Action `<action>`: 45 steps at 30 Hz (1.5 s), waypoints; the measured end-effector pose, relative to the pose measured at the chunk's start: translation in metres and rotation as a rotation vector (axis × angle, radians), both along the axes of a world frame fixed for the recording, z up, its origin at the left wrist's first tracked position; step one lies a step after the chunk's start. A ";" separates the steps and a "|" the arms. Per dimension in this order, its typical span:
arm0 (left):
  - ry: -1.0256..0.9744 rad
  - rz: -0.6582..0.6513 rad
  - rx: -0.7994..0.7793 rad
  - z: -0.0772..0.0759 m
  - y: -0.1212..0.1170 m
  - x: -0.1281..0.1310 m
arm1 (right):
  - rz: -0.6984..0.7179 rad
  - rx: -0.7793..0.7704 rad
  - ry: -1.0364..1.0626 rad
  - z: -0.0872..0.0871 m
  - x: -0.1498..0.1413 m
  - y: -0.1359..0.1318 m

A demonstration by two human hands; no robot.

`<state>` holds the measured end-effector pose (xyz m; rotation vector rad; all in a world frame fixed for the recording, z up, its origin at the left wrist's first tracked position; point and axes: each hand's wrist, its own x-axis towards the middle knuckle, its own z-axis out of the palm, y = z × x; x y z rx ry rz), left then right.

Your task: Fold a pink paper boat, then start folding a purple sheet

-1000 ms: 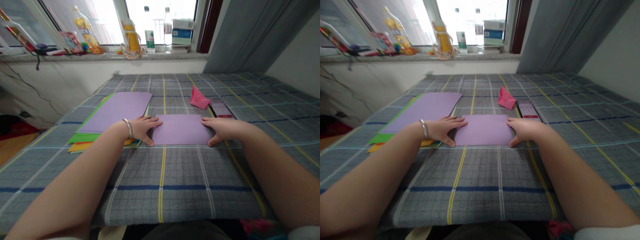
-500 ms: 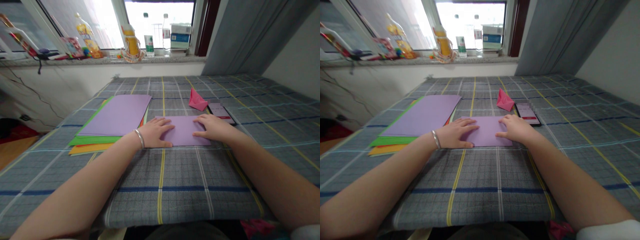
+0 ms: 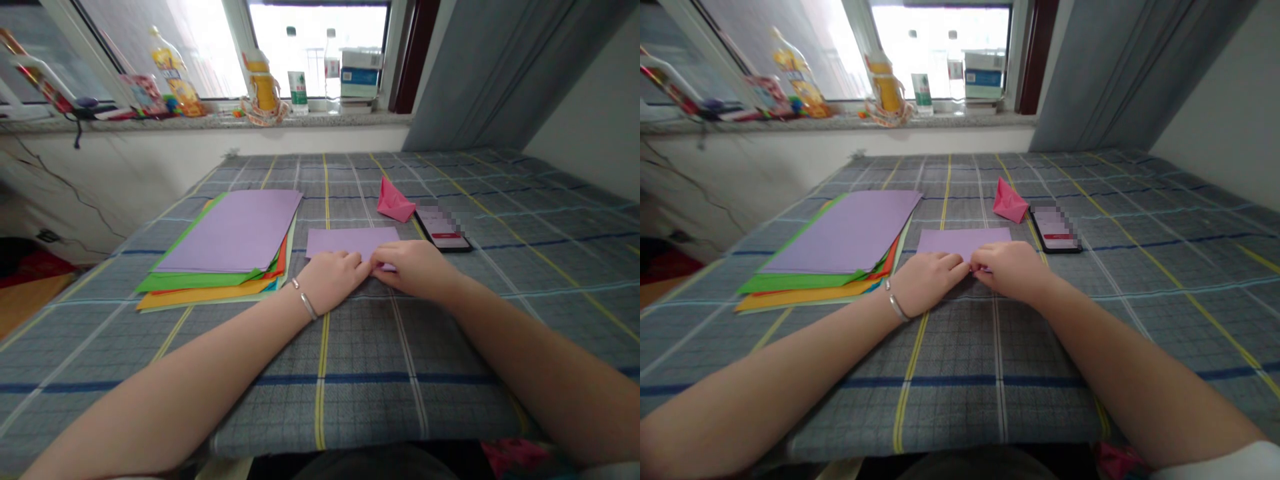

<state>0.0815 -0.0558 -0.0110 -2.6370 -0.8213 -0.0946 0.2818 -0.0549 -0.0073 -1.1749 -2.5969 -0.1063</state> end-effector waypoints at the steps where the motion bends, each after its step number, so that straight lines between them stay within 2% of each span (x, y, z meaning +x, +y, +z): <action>1: -0.034 0.035 0.018 -0.001 0.000 0.001 | -0.048 0.043 0.033 -0.001 -0.001 -0.001; 3: -0.103 0.070 0.050 -0.005 0.002 0.001 | -0.118 0.098 0.105 -0.004 -0.004 -0.001; 9: -0.302 0.028 0.186 -0.016 0.021 -0.006 | -0.187 0.115 0.201 -0.013 -0.013 0.003; 14: -0.395 0.023 0.146 -0.019 0.025 -0.004 | -0.205 0.103 0.223 -0.016 -0.019 0.004; 21: -0.397 0.004 0.106 -0.018 0.025 -0.005 | -0.169 0.072 0.221 -0.019 -0.018 0.008; 32: -0.383 0.029 0.147 -0.015 0.025 -0.007 | -0.143 0.075 0.208 -0.014 -0.012 0.009; 45: -0.560 0.124 0.074 -0.017 0.033 -0.013 | -0.199 0.110 0.279 -0.010 0.008 0.016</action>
